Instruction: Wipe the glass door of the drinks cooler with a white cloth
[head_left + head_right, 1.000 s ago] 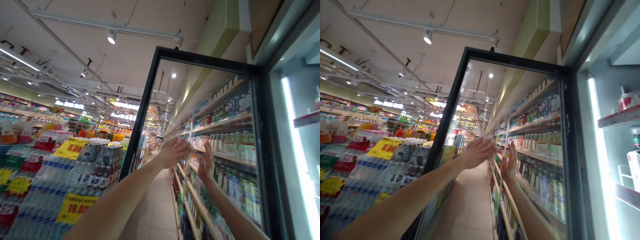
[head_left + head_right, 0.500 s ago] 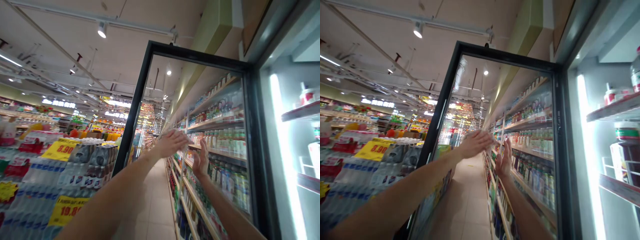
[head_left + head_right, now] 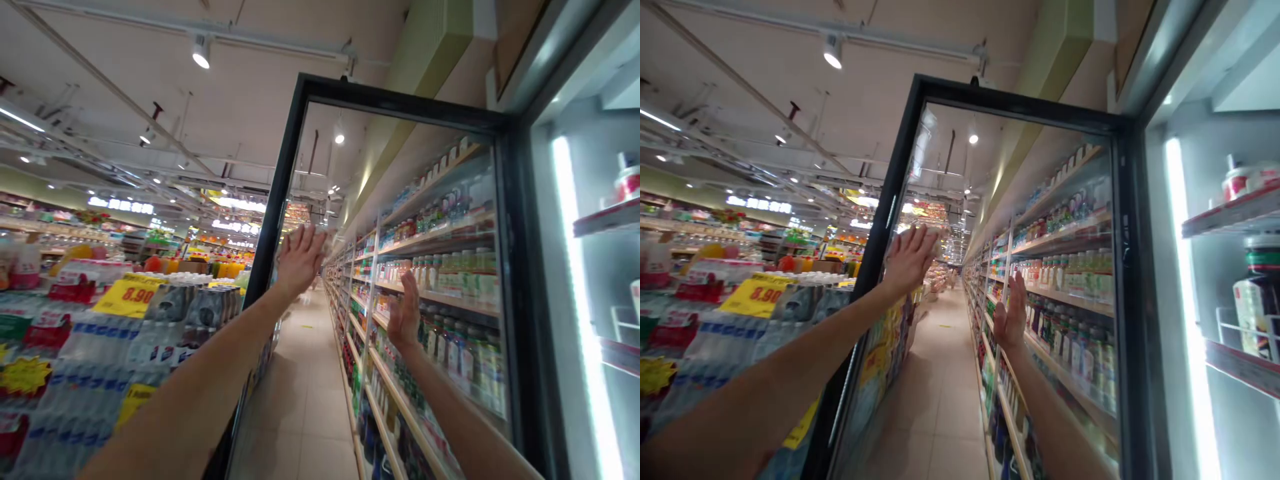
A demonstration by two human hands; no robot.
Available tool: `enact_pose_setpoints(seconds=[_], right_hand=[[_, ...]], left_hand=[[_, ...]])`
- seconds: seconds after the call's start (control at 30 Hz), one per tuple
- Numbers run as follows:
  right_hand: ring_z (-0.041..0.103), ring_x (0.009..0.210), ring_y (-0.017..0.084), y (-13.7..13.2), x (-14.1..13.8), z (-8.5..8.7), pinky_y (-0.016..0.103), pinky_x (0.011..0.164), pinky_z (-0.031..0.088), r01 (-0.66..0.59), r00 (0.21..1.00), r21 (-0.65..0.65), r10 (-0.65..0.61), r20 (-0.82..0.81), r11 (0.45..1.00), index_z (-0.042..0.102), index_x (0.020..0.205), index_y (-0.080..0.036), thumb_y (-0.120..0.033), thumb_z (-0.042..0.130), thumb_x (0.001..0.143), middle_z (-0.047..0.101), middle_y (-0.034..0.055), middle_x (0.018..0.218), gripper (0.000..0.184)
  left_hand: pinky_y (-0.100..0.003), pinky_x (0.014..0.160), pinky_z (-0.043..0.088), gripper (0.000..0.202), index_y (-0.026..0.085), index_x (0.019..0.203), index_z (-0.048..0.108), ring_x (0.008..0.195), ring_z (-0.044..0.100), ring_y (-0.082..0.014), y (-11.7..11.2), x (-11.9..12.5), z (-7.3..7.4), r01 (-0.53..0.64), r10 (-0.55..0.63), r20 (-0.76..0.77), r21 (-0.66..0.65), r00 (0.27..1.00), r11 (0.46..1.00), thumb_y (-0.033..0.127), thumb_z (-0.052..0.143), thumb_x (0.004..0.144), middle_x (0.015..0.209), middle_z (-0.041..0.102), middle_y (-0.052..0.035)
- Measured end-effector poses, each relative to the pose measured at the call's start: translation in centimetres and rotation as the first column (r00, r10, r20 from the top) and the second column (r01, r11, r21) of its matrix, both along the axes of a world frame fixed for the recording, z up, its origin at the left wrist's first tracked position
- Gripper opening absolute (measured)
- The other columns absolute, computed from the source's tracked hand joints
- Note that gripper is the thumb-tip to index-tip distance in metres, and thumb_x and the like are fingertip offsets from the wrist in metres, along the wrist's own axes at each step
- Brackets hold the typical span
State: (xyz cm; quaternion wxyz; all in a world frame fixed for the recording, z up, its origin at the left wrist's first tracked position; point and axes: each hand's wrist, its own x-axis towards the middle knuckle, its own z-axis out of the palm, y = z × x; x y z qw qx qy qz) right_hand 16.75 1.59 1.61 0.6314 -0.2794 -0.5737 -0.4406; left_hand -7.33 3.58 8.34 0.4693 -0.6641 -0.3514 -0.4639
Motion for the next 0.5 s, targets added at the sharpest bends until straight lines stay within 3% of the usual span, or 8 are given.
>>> enact_pose_setpoints(seconds=[0.03,0.1,0.17,0.23,0.33,0.4,0.43,0.5], right_hand=[[0.029,0.135,0.027,0.0,0.0,0.0,0.052,0.104,0.034,0.002,1.000,0.000,-0.002,-0.004,1.000,0.024,0.141,-0.017,-0.032,0.026,0.089,0.031,0.0152,0.145,0.054],[0.029,0.135,0.027,0.0,-0.1,0.0,0.052,0.104,0.034,0.007,1.000,-0.006,-0.007,-0.009,1.000,0.024,0.140,-0.016,-0.032,0.026,0.089,0.031,0.0158,0.144,0.054],[0.029,0.135,0.027,0.1,0.0,-0.1,0.052,0.104,0.034,0.007,1.000,-0.010,-0.007,-0.006,1.000,0.025,0.140,-0.016,-0.033,0.027,0.089,0.032,0.0162,0.144,0.053],[0.030,0.135,0.027,0.2,0.0,-0.1,0.051,0.104,0.035,0.001,1.000,-0.002,-0.001,0.001,1.000,0.026,0.139,-0.016,-0.032,0.028,0.089,0.032,0.0162,0.144,0.053],[0.031,0.134,0.027,0.2,0.0,-0.1,0.051,0.104,0.034,-0.003,1.000,0.025,0.003,0.014,1.000,0.028,0.139,-0.016,-0.032,0.028,0.090,0.034,0.0163,0.143,0.052],[0.031,0.134,0.027,0.2,-0.1,0.0,0.052,0.104,0.034,0.002,1.000,0.026,-0.003,0.021,1.000,0.027,0.139,-0.016,-0.033,0.027,0.090,0.034,0.0166,0.142,0.052],[0.030,0.134,0.027,0.2,-0.2,0.0,0.052,0.104,0.034,0.004,1.000,0.023,-0.005,0.021,1.000,0.027,0.139,-0.016,-0.034,0.026,0.090,0.034,0.0165,0.142,0.052],[0.030,0.134,0.026,0.1,-0.2,0.0,0.052,0.104,0.034,0.003,1.000,0.018,-0.004,0.025,1.000,0.026,0.140,-0.017,-0.034,0.025,0.091,0.033,0.0161,0.143,0.052]], left_hand=[[-0.052,0.109,0.017,0.047,0.023,0.139,0.034,0.139,0.019,-0.0279,0.0,0.0,-0.2,-0.008,0.008,0.041,-0.002,0.999,1.000,0.037,0.027,0.094,0.149,0.028,-0.0066],[-0.050,0.110,0.018,0.047,0.025,0.139,0.034,0.138,0.020,-0.0273,-0.3,0.5,-1.6,0.036,-0.034,-0.127,0.010,0.991,0.999,0.039,0.029,0.094,0.149,0.028,-0.0041],[-0.043,0.112,0.017,0.045,0.034,0.137,0.034,0.138,0.022,-0.0204,-0.4,0.9,-3.2,0.127,-0.104,-0.460,0.018,0.882,0.992,0.041,0.033,0.093,0.148,0.030,0.0036],[-0.040,0.113,0.016,0.045,0.037,0.137,0.032,0.137,0.024,-0.0162,-0.5,0.8,-3.7,0.168,-0.126,-0.612,0.012,0.781,0.986,0.042,0.034,0.093,0.147,0.033,0.0056],[-0.046,0.111,0.018,0.046,0.028,0.138,0.035,0.137,0.024,-0.0224,-0.3,0.0,-2.2,0.057,-0.053,-0.231,0.008,0.972,0.998,0.039,0.032,0.093,0.147,0.032,-0.0026],[-0.049,0.109,0.018,0.047,0.023,0.138,0.036,0.138,0.022,-0.0271,-0.3,-0.1,-1.5,-0.005,0.006,0.033,-0.022,0.999,1.000,0.037,0.032,0.093,0.148,0.030,-0.0069],[-0.049,0.110,0.017,0.047,0.023,0.138,0.035,0.138,0.020,-0.0275,-0.3,0.1,-1.6,-0.003,0.004,0.025,-0.026,1.000,1.000,0.036,0.033,0.093,0.148,0.029,-0.0069],[-0.045,0.112,0.015,0.048,0.028,0.139,0.034,0.139,0.020,-0.0233,-0.5,0.6,-2.5,0.065,-0.065,-0.254,-0.010,0.965,0.998,0.038,0.035,0.092,0.148,0.030,-0.0023]])
